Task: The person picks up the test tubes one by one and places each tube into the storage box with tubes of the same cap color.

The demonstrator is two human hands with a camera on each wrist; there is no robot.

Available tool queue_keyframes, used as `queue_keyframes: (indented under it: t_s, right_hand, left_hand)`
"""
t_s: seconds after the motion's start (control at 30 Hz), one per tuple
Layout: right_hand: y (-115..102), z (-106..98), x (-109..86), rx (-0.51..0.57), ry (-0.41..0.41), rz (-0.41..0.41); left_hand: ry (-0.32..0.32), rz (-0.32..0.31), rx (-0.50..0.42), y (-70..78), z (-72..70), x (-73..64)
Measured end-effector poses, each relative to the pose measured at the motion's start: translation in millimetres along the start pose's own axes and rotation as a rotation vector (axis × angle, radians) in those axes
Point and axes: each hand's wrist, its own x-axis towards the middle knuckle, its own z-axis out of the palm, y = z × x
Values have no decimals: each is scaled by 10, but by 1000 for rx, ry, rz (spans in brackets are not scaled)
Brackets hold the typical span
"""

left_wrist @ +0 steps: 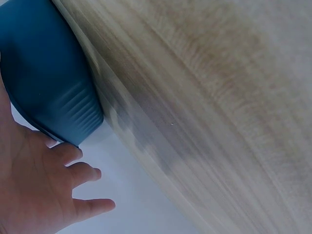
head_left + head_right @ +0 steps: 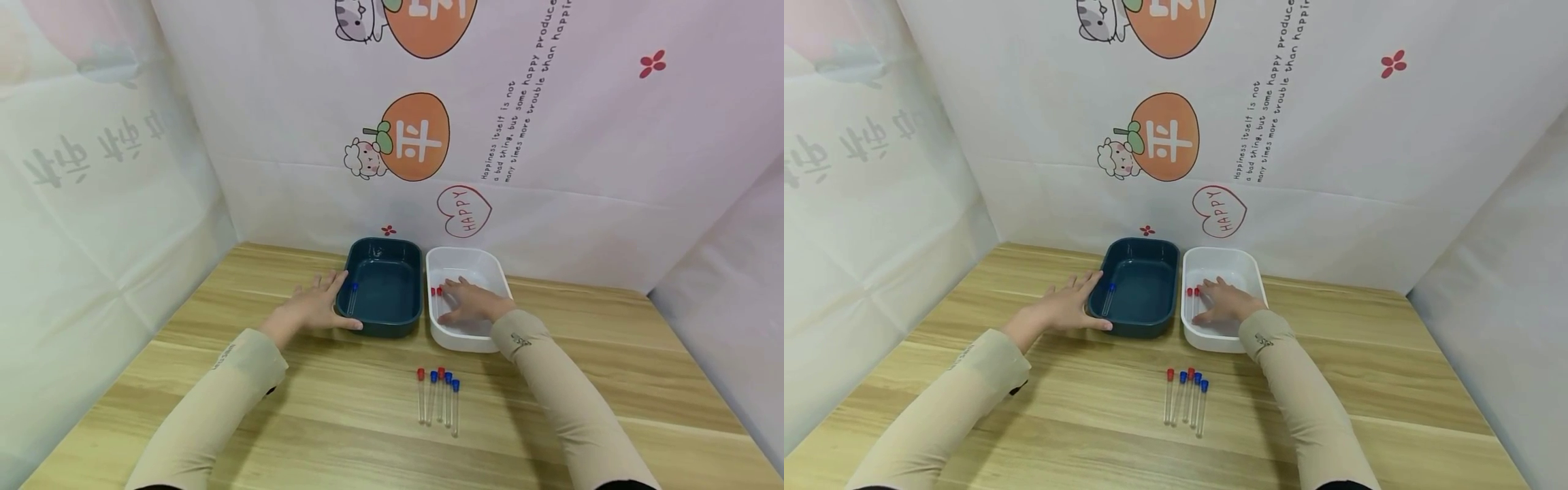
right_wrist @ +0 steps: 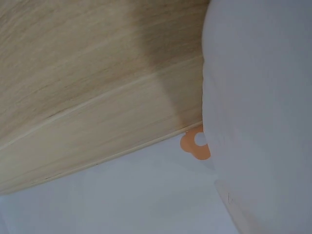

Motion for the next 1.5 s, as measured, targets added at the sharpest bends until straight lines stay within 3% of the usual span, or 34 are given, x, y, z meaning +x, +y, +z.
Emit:
queue_keyframes:
  t_s: [0.47,0.73,1.0,1.5]
  right_hand:
    - [-4,-28,-65,-33,6,-21]
    - [-55,-185,-172,-7,53,-26]
    - [-35,-327,-257,-8,45,-14]
    - [-143,-459,-451,13,172,-136]
  left_hand:
    - [7,9,10,10,48,21]
    - [9,13,-1,-5,39,8]
    - [5,9,5,-20,33,6]
    - [-1,6,-2,-26,29,9]
